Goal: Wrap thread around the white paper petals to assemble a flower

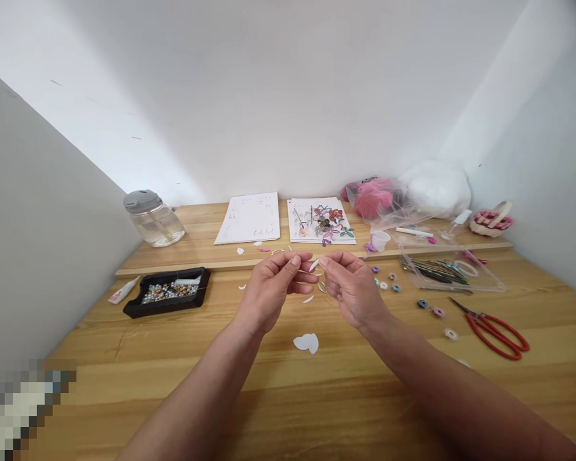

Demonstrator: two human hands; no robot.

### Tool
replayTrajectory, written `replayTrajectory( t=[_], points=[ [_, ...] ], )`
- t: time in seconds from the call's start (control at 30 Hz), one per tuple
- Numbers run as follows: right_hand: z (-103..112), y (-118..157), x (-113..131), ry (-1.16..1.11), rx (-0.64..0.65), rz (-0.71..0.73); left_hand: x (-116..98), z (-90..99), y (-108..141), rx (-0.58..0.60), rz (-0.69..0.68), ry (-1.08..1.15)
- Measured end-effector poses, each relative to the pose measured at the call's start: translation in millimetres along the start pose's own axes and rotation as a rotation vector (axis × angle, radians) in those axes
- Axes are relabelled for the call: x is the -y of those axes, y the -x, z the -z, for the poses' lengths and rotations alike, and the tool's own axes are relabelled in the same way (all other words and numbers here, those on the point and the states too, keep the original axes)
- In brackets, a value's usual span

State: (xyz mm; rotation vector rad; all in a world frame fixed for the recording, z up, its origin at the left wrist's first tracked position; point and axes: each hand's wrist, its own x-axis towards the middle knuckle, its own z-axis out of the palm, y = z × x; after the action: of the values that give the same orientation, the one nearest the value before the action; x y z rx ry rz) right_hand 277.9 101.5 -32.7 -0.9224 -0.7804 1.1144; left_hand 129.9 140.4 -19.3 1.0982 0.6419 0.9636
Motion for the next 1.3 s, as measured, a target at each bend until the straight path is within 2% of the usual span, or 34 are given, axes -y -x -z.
replayTrajectory(
  t=[0.43,0.73,1.03,1.3],
  points=[
    [0.0,1.5,3.9,-0.014,-0.023,-0.012,0.3,1.4,-1.4,-0.022,0.017,-0.048],
    [-1.7,3.7,3.5,-0.006,-0.016,-0.009,-5.0,1.6,0.3,-0.071,-0.096,-0.103],
    [-2.5,4.1,4.9,0.002,-0.015,-0.018,-10.9,-5.8,7.6,-0.055,-0.087,-0.111],
    [-3.3,6.1,5.4,0.005,-0.001,-0.007,-11.2,-4.9,7.6,-0.059,-0.112,-0.086]
  ],
)
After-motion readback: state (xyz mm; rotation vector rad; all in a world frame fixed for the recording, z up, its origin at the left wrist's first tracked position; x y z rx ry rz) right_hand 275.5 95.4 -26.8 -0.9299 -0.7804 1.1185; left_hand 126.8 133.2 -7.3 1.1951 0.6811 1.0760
